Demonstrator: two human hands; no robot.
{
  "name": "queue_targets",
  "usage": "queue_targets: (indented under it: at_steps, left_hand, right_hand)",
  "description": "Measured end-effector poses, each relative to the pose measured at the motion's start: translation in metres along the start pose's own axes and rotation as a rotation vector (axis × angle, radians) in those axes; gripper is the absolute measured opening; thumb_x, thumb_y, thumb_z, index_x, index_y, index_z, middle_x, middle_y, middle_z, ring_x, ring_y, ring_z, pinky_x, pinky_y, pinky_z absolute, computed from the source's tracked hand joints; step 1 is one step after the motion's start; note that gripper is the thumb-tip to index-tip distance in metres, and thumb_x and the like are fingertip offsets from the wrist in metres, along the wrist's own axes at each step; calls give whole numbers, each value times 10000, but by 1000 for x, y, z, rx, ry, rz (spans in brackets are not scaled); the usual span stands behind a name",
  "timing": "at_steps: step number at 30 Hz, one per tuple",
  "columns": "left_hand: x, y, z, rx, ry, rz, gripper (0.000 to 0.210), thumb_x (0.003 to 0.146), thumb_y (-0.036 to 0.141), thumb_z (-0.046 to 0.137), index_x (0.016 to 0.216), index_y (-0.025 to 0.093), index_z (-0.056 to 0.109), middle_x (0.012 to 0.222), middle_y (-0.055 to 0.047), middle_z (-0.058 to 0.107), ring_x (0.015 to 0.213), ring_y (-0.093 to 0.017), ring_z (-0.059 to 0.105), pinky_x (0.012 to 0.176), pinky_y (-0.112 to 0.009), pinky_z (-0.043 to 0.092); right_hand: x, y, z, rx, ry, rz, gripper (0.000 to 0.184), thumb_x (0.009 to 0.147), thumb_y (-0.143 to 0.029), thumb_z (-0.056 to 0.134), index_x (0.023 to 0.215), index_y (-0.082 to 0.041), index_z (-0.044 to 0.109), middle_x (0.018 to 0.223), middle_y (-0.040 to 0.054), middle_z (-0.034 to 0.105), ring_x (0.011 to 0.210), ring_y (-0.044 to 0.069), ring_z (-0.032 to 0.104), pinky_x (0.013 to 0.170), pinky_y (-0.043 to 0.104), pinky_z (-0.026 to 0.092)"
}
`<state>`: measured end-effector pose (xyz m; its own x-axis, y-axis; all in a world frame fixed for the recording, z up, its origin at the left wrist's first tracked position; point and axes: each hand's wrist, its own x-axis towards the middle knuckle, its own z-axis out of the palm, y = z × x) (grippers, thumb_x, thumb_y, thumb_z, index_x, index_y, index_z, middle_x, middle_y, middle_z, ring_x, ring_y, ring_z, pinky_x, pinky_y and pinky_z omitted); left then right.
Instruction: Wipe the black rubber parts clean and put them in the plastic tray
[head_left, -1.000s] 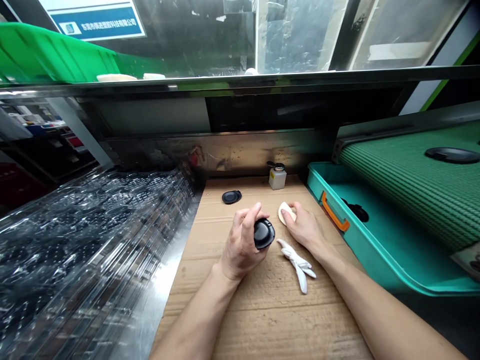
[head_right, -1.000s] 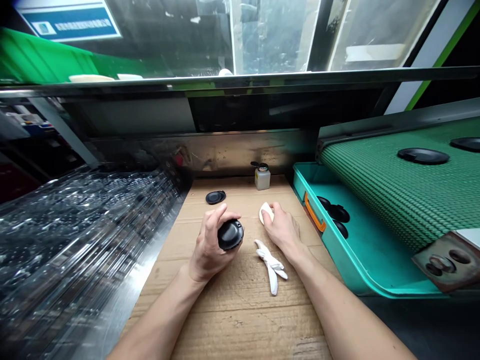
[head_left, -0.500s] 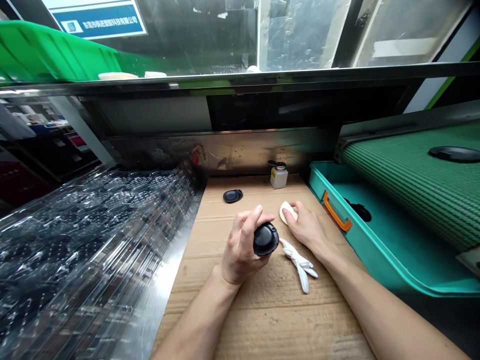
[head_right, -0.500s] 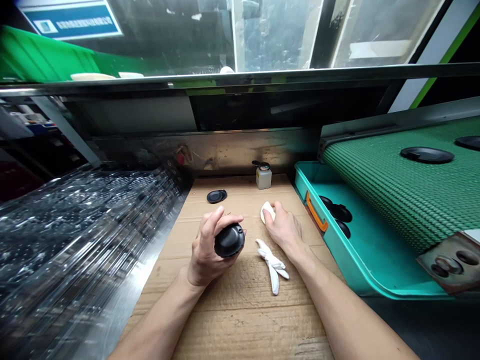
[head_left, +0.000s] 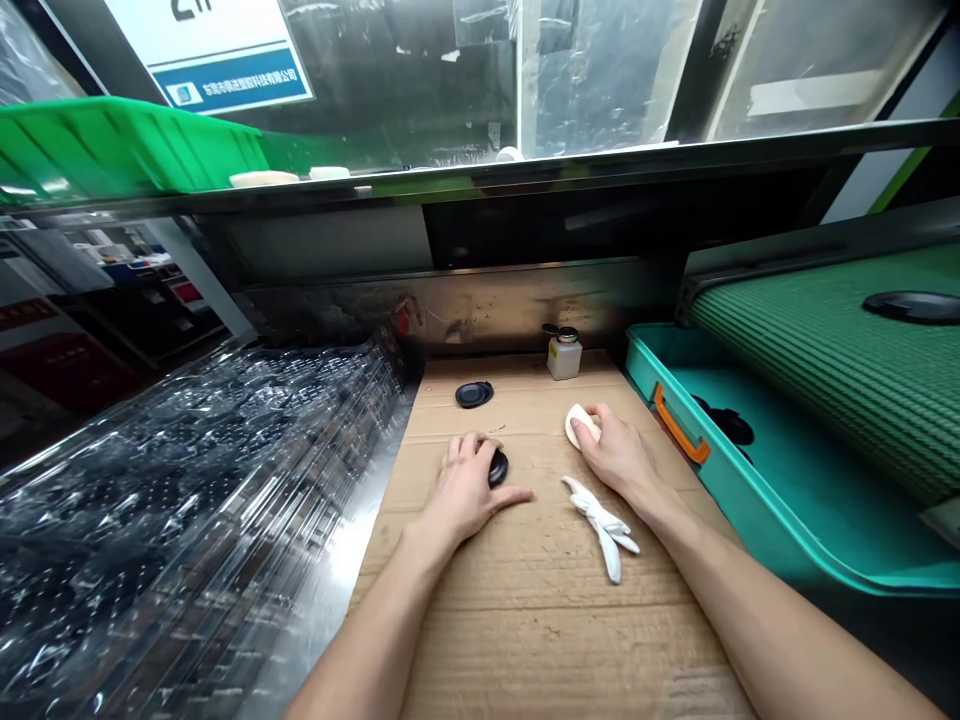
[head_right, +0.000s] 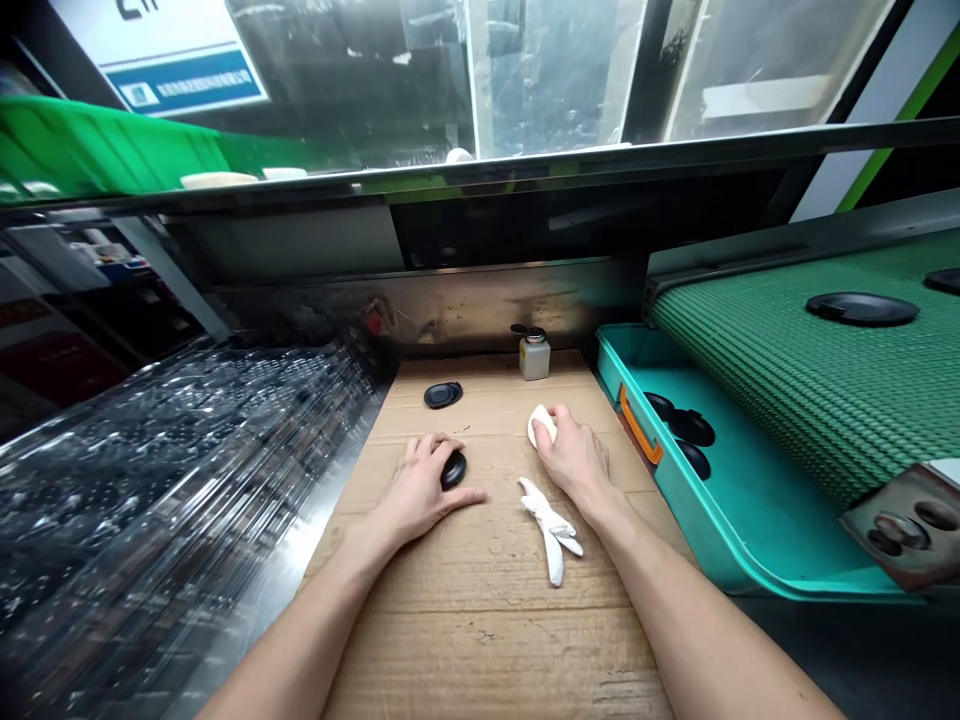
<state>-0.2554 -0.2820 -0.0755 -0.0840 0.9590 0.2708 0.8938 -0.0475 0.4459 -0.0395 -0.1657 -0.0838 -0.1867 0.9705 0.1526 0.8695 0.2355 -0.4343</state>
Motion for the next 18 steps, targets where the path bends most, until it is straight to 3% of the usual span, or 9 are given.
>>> queue_targets:
  at_steps: [2, 4, 9, 13, 18]
  left_hand:
    - [-8, -11, -9, -53, -55, 7, 1020, 509, 697, 714, 1372, 269, 377, 1420, -107, 353, 1289, -315, 335, 1053, -450, 324]
    - [-15, -22, -18, -72, -49, -57, 1082, 498, 666, 742, 1412, 269, 321, 1474, -101, 283, 1340, -315, 277, 1091, -452, 274]
    - [-23, -26, -23, -130, -24, -109, 811, 624, 565, 719, 1331, 271, 452, 1351, -81, 468, 1289, -285, 373, 1098, -453, 259]
    - [-19, -17, -12, -270, 6, -78, 846, 609, 409, 781, 1357, 273, 410, 1259, -77, 564, 1251, -284, 424, 1090, -482, 260]
    - [-15, -8, -9, -546, 34, -22, 921, 622, 206, 777, 1406, 271, 298, 1230, -77, 571, 1181, -220, 511, 1054, -399, 348]
  right_hand:
    - [0, 0, 0, -4, -3, 5, 469, 905, -562, 347, 1184, -233, 532, 908, 97, 678, 849, 258, 632, 649, 297, 363]
    - [1, 2, 0, -10, -7, 7, 463, 899, -569, 352, 1175, -247, 537, 900, 93, 679, 838, 265, 633, 636, 300, 361]
    - [3, 6, 5, 1, 8, -4, 458, 893, -565, 363, 1174, -253, 545, 932, 96, 677, 855, 264, 630, 658, 306, 375]
    - [5, 8, 8, 1, 31, -15, 467, 881, -578, 382, 1155, -244, 561, 928, 94, 677, 857, 260, 627, 672, 305, 387]
    - [5, 8, 10, -20, 42, -22, 486, 876, -574, 394, 1151, -217, 573, 896, 106, 673, 842, 259, 623, 678, 307, 397]
